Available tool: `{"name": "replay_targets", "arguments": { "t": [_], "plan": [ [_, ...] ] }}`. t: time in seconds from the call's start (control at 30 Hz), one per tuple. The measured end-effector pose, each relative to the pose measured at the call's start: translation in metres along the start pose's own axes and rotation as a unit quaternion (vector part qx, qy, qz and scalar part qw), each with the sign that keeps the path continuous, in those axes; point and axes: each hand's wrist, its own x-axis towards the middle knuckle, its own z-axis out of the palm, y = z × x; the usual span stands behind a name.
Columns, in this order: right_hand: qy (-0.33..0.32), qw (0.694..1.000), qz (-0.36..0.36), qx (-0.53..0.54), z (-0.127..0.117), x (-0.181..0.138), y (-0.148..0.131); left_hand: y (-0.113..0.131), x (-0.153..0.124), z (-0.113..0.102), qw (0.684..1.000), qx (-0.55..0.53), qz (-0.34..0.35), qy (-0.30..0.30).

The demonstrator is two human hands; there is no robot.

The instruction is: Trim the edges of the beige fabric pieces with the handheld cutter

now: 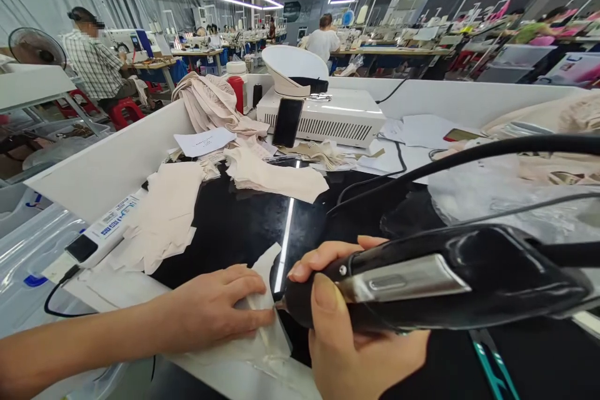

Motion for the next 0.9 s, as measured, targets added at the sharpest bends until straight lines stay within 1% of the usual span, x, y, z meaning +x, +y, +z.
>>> {"name": "replay_targets", "arguments": {
  "t": [0.17, 0.3, 0.4, 0.5, 0.6, 0.7, 0.8, 0.9],
  "plan": [
    [-0.001, 1.000, 0.019, -0.019, 0.001, 0.000, -0.002, 0.001, -0.001, -0.001, 1.000, -0.009, -0.016, -0.007],
    [-0.001, 1.000, -0.006, -0.004, 0.005, 0.004, 0.001, 0.001, -0.001, 0.001, 0.999, -0.019, -0.025, -0.021],
    [-0.015, 1.000, -0.008, -0.001, 0.008, 0.006, 0.004, 0.001, 0.000, 0.003, 0.999, -0.027, -0.032, -0.018],
    [-0.028, 1.000, -0.003, -0.007, 0.008, 0.006, 0.004, 0.006, 0.001, 0.001, 0.998, -0.029, -0.042, -0.028],
    [-0.035, 0.999, 0.009, -0.016, 0.004, 0.004, 0.001, 0.017, 0.002, -0.006, 0.998, -0.013, -0.046, -0.043],
    [-0.049, 0.998, 0.023, -0.021, -0.001, 0.003, -0.001, 0.021, 0.003, -0.011, 0.998, -0.007, -0.045, -0.032],
    [-0.048, 0.999, 0.011, -0.020, -0.004, 0.003, -0.001, 0.008, 0.009, -0.010, 0.999, -0.021, -0.026, -0.010],
    [-0.056, 0.998, -0.008, -0.022, -0.004, 0.004, 0.000, -0.018, 0.020, -0.004, 0.998, -0.061, 0.006, -0.018]
  ]
}}
